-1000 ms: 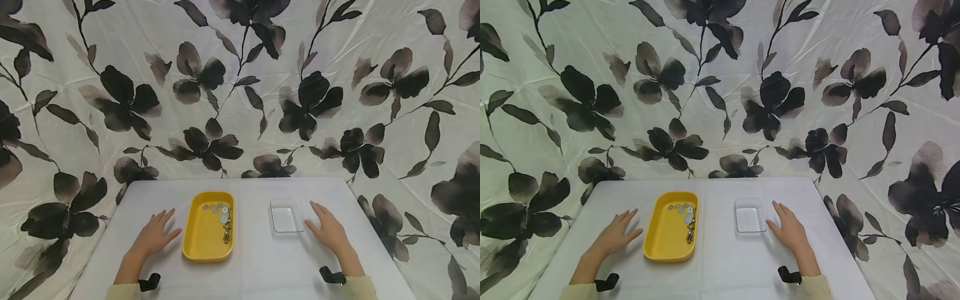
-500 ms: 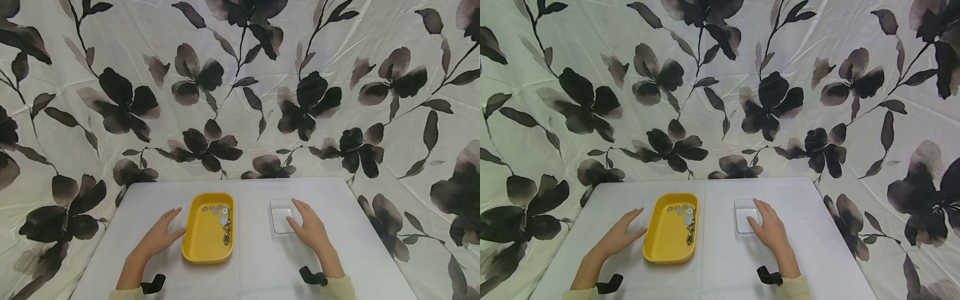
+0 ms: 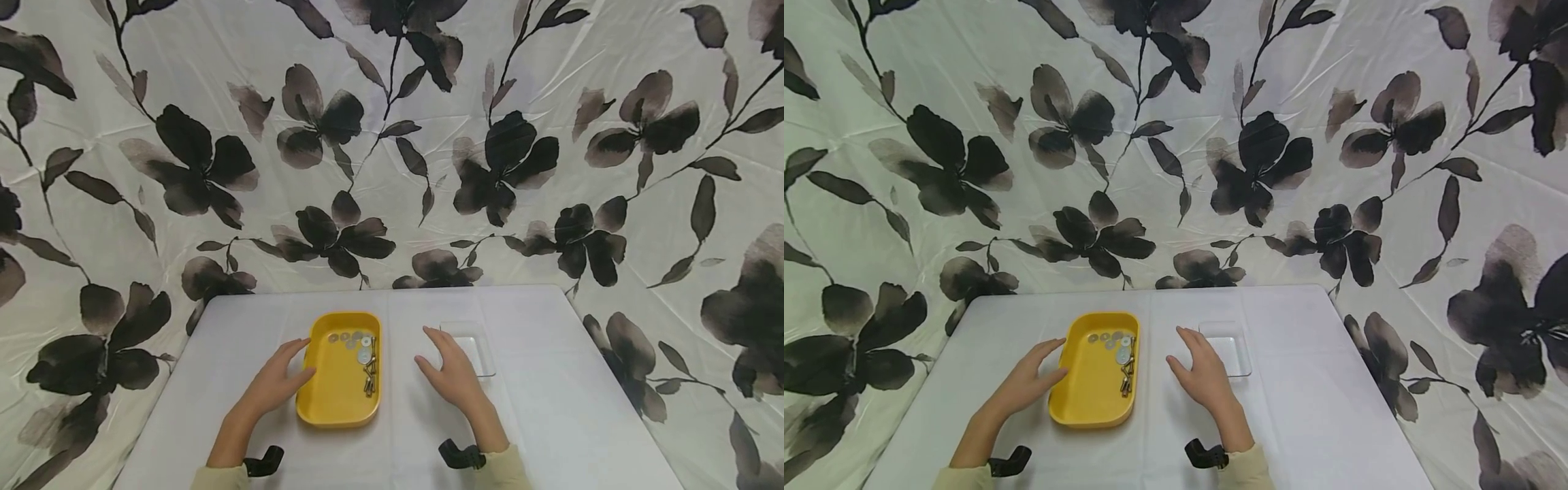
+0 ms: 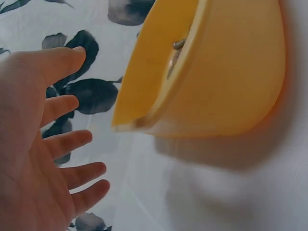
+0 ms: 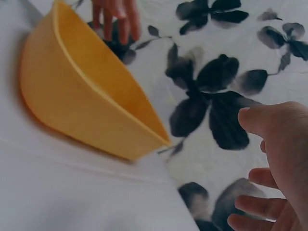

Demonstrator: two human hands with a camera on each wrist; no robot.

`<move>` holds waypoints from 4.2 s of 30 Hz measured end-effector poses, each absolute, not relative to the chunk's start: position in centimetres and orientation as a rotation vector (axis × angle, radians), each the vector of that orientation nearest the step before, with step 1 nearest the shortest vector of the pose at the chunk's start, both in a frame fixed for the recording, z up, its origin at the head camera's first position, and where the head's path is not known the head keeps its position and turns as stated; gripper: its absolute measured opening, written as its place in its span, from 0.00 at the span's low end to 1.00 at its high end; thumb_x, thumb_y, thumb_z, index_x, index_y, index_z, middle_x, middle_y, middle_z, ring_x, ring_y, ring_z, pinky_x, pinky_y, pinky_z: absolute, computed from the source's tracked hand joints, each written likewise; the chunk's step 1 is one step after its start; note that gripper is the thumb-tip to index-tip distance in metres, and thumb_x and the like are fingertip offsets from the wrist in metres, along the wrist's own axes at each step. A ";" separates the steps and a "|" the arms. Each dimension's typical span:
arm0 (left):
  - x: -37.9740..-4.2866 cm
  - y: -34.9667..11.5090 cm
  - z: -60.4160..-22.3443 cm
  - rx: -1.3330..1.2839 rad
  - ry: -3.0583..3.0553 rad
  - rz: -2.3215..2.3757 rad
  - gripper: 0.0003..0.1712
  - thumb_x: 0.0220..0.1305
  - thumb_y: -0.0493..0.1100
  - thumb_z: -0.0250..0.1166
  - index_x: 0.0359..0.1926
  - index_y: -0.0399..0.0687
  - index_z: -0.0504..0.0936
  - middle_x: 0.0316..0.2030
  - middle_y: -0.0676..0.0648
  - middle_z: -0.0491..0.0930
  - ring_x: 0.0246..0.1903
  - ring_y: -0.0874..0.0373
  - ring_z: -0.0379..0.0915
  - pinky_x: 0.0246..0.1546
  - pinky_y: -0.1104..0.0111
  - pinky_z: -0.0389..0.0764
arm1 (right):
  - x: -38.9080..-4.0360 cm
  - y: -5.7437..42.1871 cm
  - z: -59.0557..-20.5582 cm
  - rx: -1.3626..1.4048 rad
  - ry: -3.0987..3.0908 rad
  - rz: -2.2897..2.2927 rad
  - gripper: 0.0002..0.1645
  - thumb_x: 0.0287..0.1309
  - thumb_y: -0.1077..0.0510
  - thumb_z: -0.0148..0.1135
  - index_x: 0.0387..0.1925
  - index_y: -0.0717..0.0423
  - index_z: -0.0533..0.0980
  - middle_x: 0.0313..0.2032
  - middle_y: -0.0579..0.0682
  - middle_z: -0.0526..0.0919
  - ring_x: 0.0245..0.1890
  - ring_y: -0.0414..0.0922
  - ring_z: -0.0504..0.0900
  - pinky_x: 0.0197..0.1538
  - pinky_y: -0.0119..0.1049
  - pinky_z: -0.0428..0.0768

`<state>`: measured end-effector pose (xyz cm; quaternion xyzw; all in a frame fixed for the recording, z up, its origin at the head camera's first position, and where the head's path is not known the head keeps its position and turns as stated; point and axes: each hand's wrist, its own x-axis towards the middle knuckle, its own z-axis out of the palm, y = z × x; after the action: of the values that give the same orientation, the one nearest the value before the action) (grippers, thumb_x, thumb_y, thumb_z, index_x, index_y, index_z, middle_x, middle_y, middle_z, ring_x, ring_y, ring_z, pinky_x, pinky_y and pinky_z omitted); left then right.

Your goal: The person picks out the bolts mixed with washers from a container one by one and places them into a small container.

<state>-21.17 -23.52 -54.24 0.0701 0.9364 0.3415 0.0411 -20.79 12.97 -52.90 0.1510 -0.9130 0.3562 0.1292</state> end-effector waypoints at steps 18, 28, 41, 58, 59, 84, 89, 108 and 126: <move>-22.7 -20.9 -53.6 0.322 2.886 1.140 0.27 0.65 0.55 0.64 0.61 0.49 0.76 0.60 0.46 0.73 0.63 0.45 0.64 0.61 0.46 0.63 | -19.3 6.6 -58.3 0.560 -2.682 1.565 0.36 0.63 0.51 0.63 0.69 0.54 0.64 0.65 0.54 0.68 0.60 0.58 0.71 0.52 0.46 0.78; -25.3 -18.8 -53.2 0.362 2.807 1.051 0.24 0.67 0.51 0.63 0.60 0.47 0.78 0.58 0.44 0.76 0.60 0.42 0.68 0.57 0.45 0.68 | -18.7 4.9 -59.8 0.501 -2.587 1.798 0.39 0.61 0.54 0.64 0.70 0.57 0.62 0.64 0.61 0.69 0.54 0.59 0.78 0.49 0.42 0.79; -30.8 -15.3 -55.6 0.464 2.812 0.747 0.20 0.66 0.46 0.63 0.56 0.43 0.80 0.52 0.43 0.79 0.52 0.47 0.75 0.53 0.52 0.73 | -18.9 3.1 -60.1 0.240 -2.469 1.918 0.37 0.54 0.67 0.61 0.67 0.59 0.67 0.61 0.65 0.72 0.47 0.56 0.82 0.39 0.35 0.82; -32.8 -13.2 -58.2 0.393 2.747 0.874 0.16 0.62 0.40 0.66 0.52 0.46 0.83 0.45 0.48 0.81 0.39 0.55 0.71 0.46 0.59 0.75 | -19.0 3.0 -60.0 0.228 -2.484 1.941 0.35 0.58 0.65 0.58 0.69 0.54 0.66 0.63 0.60 0.71 0.47 0.53 0.83 0.38 0.33 0.81; -32.9 -13.2 -58.3 0.405 2.745 0.878 0.16 0.62 0.40 0.66 0.52 0.47 0.83 0.44 0.48 0.81 0.38 0.55 0.71 0.45 0.60 0.74 | -19.1 3.1 -60.0 0.224 -2.486 1.934 0.35 0.58 0.65 0.58 0.69 0.53 0.66 0.63 0.60 0.71 0.47 0.53 0.83 0.37 0.32 0.81; -32.9 -14.0 -59.5 0.656 2.741 0.792 0.07 0.58 0.42 0.71 0.40 0.55 0.86 0.37 0.51 0.72 0.35 0.59 0.68 0.41 0.64 0.73 | -19.0 3.3 -60.3 0.200 -2.466 1.993 0.36 0.58 0.64 0.59 0.69 0.53 0.66 0.61 0.63 0.73 0.42 0.47 0.84 0.32 0.33 0.81; -32.7 -14.2 -59.6 0.666 2.690 0.807 0.10 0.56 0.40 0.72 0.38 0.60 0.86 0.38 0.51 0.71 0.38 0.56 0.67 0.45 0.61 0.71 | -18.8 3.3 -60.6 0.185 -2.474 2.019 0.35 0.59 0.64 0.58 0.69 0.52 0.66 0.62 0.62 0.72 0.42 0.48 0.84 0.32 0.33 0.81; -32.4 -13.9 -57.9 0.713 2.683 0.685 0.15 0.52 0.34 0.68 0.33 0.64 0.87 0.39 0.56 0.74 0.42 0.57 0.67 0.51 0.53 0.68 | -19.1 3.7 -60.4 0.226 -2.471 2.028 0.35 0.60 0.63 0.59 0.70 0.51 0.65 0.61 0.61 0.73 0.39 0.50 0.85 0.27 0.34 0.80; -32.9 -14.9 -59.0 0.263 2.730 1.004 0.11 0.54 0.44 0.74 0.37 0.44 0.89 0.32 0.52 0.83 0.31 0.60 0.75 0.37 0.66 0.78 | -19.3 3.7 -60.2 0.189 -2.489 2.008 0.35 0.61 0.63 0.59 0.70 0.50 0.65 0.61 0.63 0.73 0.39 0.47 0.85 0.29 0.33 0.80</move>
<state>-32.91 -14.86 -58.98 0.0895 0.9290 0.3418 0.1101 -19.27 3.66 -60.23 0.0589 -0.7766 0.6265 -0.0310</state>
